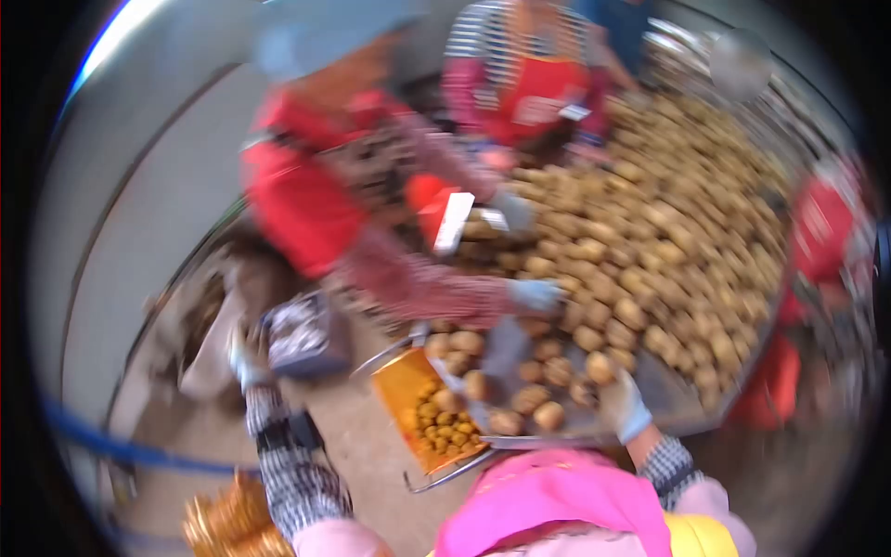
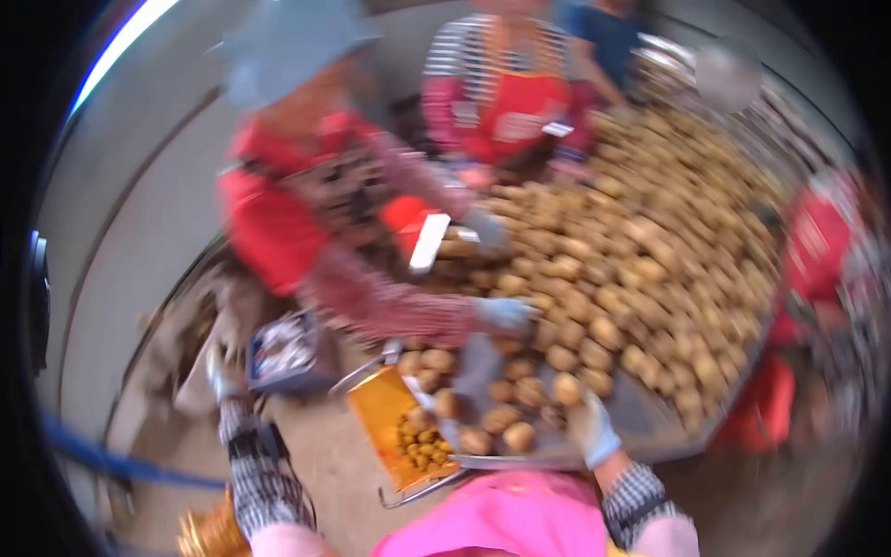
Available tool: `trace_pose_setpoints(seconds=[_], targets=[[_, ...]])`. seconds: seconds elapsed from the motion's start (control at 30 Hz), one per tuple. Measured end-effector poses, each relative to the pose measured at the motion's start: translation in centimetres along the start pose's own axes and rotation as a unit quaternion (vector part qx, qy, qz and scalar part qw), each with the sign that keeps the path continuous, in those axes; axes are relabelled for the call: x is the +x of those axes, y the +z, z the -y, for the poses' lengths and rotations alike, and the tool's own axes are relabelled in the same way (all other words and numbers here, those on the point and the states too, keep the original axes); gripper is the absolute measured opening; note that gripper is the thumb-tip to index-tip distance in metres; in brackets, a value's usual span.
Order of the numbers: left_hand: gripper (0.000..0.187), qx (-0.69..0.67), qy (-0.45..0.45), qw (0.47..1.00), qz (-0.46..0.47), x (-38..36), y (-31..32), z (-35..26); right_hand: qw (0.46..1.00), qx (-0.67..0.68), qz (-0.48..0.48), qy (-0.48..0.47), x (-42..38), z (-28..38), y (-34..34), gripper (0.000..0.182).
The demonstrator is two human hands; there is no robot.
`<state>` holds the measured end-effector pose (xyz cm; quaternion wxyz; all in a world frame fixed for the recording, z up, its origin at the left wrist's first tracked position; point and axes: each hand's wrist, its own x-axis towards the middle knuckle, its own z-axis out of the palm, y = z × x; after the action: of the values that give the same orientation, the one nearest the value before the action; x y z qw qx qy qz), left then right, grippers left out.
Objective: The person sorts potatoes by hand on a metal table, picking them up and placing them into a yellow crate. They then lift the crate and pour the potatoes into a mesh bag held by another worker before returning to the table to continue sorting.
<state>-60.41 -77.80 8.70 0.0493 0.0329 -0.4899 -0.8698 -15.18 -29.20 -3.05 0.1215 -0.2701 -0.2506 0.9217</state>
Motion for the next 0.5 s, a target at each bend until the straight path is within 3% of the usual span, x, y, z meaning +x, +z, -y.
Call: trace_pose_setpoints(seconds=[0.03, 0.07, 0.1, 0.17, 0.2, 0.27, 0.3, 0.37, 0.4, 0.43, 0.47, 0.5], targets=[[0.025, 0.12, 0.035, 0.992, -0.026, -4.3, 3.9, 2.6, 0.999, 0.035, 0.022, -0.024, -0.8, 1.0, 0.0, 0.043], [0.02, 0.203, 0.073, 0.976, 0.015, -6.5, 3.4, 6.8, 0.995, 0.069, 0.042, -0.056, -1.9, 1.9, 0.3, 0.041], [0.016, 0.214, 0.112, 0.97, 0.022, -12.2, 7.1, 9.9, 0.99, 0.093, 0.058, -0.087, -2.7, 3.0, 0.3, 0.043], [0.013, 0.317, 0.106, 0.94, 0.062, -19.7, 8.2, 15.3, 0.982, 0.124, 0.046, -0.137, -3.2, 4.4, -0.9, 0.062], [0.012, 0.412, 0.117, 0.89, 0.154, -19.3, 3.3, 19.9, 0.978, 0.133, 0.059, -0.15, -3.8, 5.1, -1.3, 0.066], [0.005, 0.43, 0.137, 0.87, 0.199, -28.2, 8.3, 21.9, 0.972, 0.146, 0.068, -0.17, -4.5, 5.7, -2.1, 0.069], [0.003, 0.414, 0.121, 0.852, 0.298, -29.3, 7.4, 24.8, 0.97, 0.123, 0.058, -0.201, -4.6, 5.6, -2.8, 0.07], [0.016, 0.43, 0.262, 0.704, 0.501, -33.3, 13.9, 22.8, 0.966, 0.105, 0.035, -0.234, -4.7, 5.9, -3.9, 0.07], [0.024, 0.407, 0.193, 0.7, 0.554, -34.9, 16.0, 22.9, 0.971, 0.066, 0.019, -0.23, -4.7, 6.2, -5.0, 0.072], [0.033, 0.393, 0.193, 0.661, 0.609, -35.0, 16.2, 25.6, 0.973, 0.026, 0.001, -0.227, -5.2, 6.8, -6.0, 0.073], [0.038, 0.4, 0.24, 0.612, 0.639, -35.6, 18.0, 26.4, 0.971, -0.065, -0.049, -0.224, -7.2, 8.2, -4.9, 0.07], [0.044, 0.396, 0.289, 0.56, 0.667, -36.7, 20.2, 27.3, 0.965, -0.036, -0.067, -0.251, -6.5, 7.7, -6.1, 0.062]])
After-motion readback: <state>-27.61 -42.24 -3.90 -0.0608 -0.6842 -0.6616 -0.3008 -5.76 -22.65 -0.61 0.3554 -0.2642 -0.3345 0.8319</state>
